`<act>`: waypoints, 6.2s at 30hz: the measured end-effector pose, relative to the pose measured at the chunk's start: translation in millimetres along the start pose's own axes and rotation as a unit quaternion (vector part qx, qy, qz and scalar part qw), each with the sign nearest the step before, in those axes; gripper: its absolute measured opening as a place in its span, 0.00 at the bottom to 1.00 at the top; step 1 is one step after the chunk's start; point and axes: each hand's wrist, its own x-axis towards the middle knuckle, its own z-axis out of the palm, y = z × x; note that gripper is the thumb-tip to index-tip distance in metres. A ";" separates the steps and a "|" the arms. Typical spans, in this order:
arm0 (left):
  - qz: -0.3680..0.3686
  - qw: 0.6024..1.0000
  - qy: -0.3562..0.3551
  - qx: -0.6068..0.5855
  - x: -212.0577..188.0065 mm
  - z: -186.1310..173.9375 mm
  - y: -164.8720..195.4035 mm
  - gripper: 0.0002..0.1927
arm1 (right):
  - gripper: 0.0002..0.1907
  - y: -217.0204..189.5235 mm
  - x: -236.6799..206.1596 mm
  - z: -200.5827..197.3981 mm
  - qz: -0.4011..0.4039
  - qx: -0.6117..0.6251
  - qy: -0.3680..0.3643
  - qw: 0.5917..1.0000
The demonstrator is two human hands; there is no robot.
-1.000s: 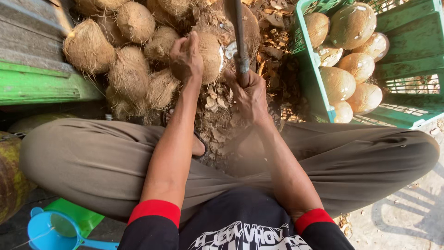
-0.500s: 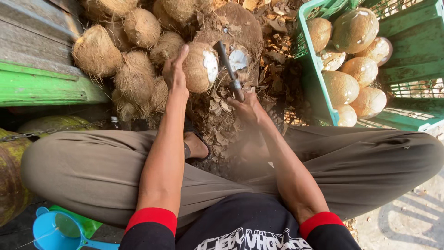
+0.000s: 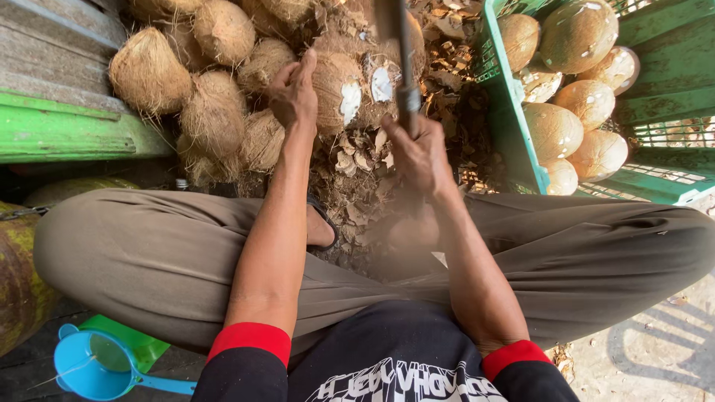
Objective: The person sits on the ground and uses a machete to chop and trim the outer husk off coconuts, rotating each coconut by hand to shave the husk evenly. Trimmed coconuts are placed into a green plastic crate beside them, with untrimmed coconuts taken from a pile.
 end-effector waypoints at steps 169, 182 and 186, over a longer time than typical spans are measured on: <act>0.080 0.994 0.006 0.078 23.4 18.6 -20.8 0.32 | 0.19 6.8 2.2 5.1 -0.125 0.124 -0.002 0.984; 0.197 0.978 0.026 -0.061 20.4 30.9 -28.1 0.35 | 0.23 17.0 7.3 29.6 0.004 -0.060 0.058 0.997; 0.227 0.973 0.030 0.036 16.8 27.6 -25.8 0.32 | 0.18 57.3 28.0 17.1 0.143 0.045 -0.038 0.988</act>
